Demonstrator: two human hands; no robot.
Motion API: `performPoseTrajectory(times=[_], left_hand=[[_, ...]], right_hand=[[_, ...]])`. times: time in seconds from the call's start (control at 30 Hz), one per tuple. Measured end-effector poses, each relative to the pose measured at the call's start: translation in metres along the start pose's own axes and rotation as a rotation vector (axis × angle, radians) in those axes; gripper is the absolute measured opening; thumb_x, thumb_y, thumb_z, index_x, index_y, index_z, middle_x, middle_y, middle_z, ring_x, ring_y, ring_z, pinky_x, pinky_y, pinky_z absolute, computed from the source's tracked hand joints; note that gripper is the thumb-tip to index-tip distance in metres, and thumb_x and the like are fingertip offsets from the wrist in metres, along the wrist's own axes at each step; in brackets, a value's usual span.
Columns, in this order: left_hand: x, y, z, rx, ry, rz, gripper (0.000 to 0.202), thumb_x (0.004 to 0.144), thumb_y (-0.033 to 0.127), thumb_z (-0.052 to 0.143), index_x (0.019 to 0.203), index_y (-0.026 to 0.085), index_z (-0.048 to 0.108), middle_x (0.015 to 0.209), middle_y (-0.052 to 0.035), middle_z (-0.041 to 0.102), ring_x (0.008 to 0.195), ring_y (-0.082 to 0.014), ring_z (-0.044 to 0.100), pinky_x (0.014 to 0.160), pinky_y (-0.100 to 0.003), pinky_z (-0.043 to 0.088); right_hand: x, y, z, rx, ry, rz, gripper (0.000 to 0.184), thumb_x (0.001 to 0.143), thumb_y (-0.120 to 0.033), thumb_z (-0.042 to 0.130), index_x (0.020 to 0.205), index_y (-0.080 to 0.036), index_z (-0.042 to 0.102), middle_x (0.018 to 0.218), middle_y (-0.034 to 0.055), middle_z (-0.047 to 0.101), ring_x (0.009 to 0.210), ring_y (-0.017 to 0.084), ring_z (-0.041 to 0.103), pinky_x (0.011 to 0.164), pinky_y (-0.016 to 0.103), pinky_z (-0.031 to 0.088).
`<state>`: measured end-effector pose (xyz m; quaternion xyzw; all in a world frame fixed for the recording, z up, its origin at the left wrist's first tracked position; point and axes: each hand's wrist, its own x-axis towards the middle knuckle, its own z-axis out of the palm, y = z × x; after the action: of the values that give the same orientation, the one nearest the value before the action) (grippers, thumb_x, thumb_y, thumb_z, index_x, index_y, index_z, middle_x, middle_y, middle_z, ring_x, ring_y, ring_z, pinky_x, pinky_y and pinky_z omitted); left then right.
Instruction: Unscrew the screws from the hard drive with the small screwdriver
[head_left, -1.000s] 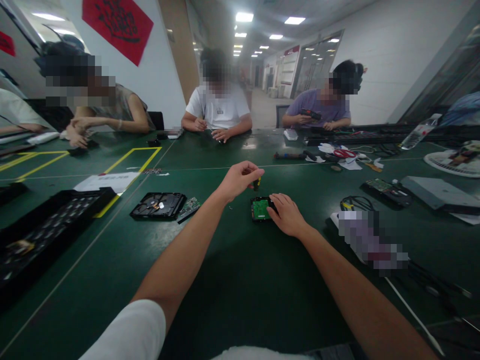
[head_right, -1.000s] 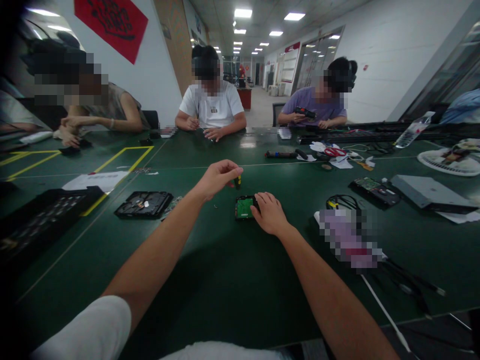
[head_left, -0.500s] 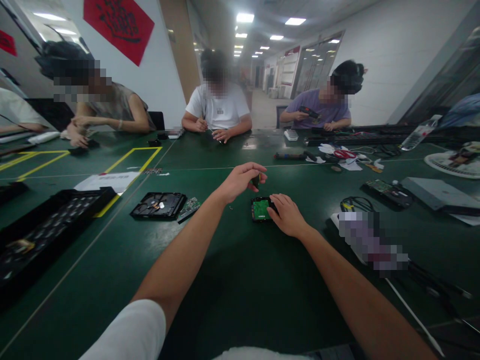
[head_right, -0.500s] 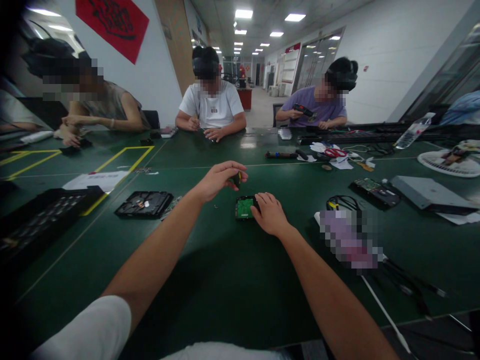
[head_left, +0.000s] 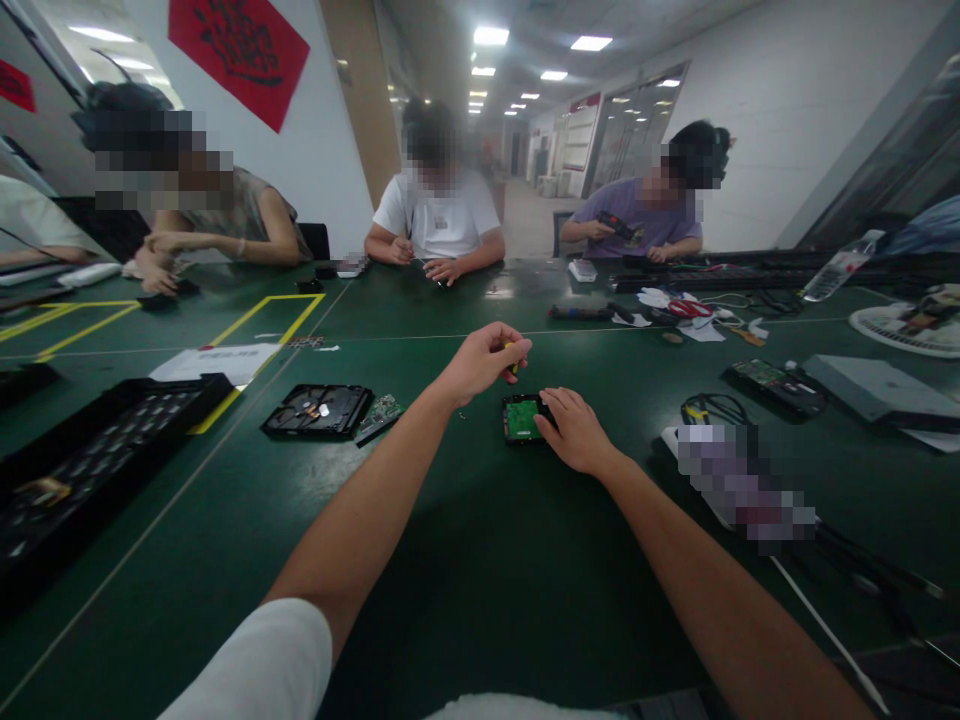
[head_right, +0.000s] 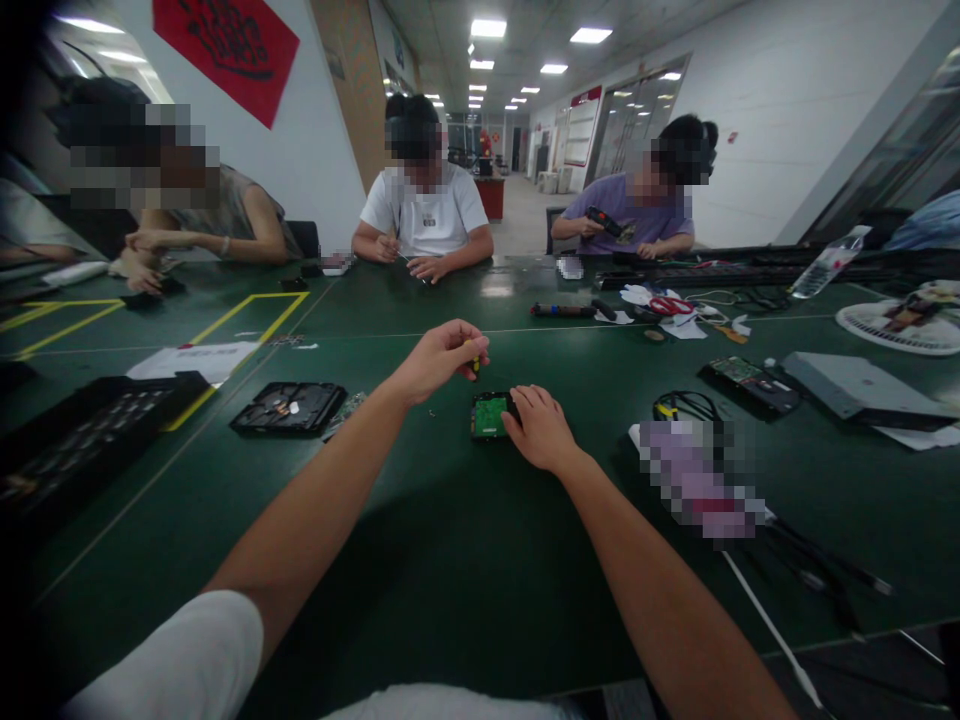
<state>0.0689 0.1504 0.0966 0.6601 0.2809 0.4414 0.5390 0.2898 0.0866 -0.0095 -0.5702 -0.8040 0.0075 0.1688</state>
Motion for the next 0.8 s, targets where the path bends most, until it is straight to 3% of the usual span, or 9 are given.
performPoseTrajectory(times=[0.2,0.3,0.5,0.8], left_hand=[[0.0024,-0.0032,-0.0040,-0.158,-0.035,-0.068,0.023,0.096,0.035,0.063,0.104,0.015,0.071,0.096,-0.0088,0.069,0.091,-0.0182,0.067,0.074,-0.033,0.062],[0.0017,-0.0034,-0.0045,-0.049,-0.021,-0.044,0.023,0.093,0.038,0.069,0.099,0.015,0.070,0.094,-0.0076,0.069,0.086,-0.0165,0.066,0.069,-0.030,0.060],[0.0004,-0.0037,-0.0039,0.211,0.133,0.002,0.034,0.081,0.042,0.084,0.084,0.016,0.063,0.078,-0.0054,0.068,0.067,-0.0131,0.062,0.057,-0.024,0.051],[-0.0006,-0.0015,-0.0050,0.264,0.118,0.013,0.035,0.083,0.045,0.082,0.081,0.017,0.060,0.077,-0.0061,0.069,0.067,-0.0140,0.063,0.056,-0.026,0.051]], right_hand=[[0.0003,-0.0027,-0.0022,-0.012,0.011,-0.015,0.059,0.106,-0.052,0.033,0.151,-0.018,0.049,0.156,0.0133,0.050,0.147,0.034,0.038,0.118,0.055,0.036],[0.0002,-0.0030,-0.0023,-0.006,0.005,-0.006,0.059,0.106,-0.052,0.033,0.152,-0.018,0.048,0.156,0.0131,0.050,0.148,0.034,0.038,0.118,0.056,0.036],[-0.0009,-0.0008,-0.0003,0.005,0.014,-0.010,0.060,0.106,-0.054,0.034,0.153,-0.019,0.047,0.157,0.0135,0.049,0.148,0.034,0.037,0.118,0.056,0.036],[-0.0001,-0.0008,-0.0015,-0.010,-0.003,-0.005,0.060,0.106,-0.054,0.033,0.152,-0.019,0.047,0.157,0.0126,0.048,0.148,0.033,0.037,0.118,0.054,0.037]])
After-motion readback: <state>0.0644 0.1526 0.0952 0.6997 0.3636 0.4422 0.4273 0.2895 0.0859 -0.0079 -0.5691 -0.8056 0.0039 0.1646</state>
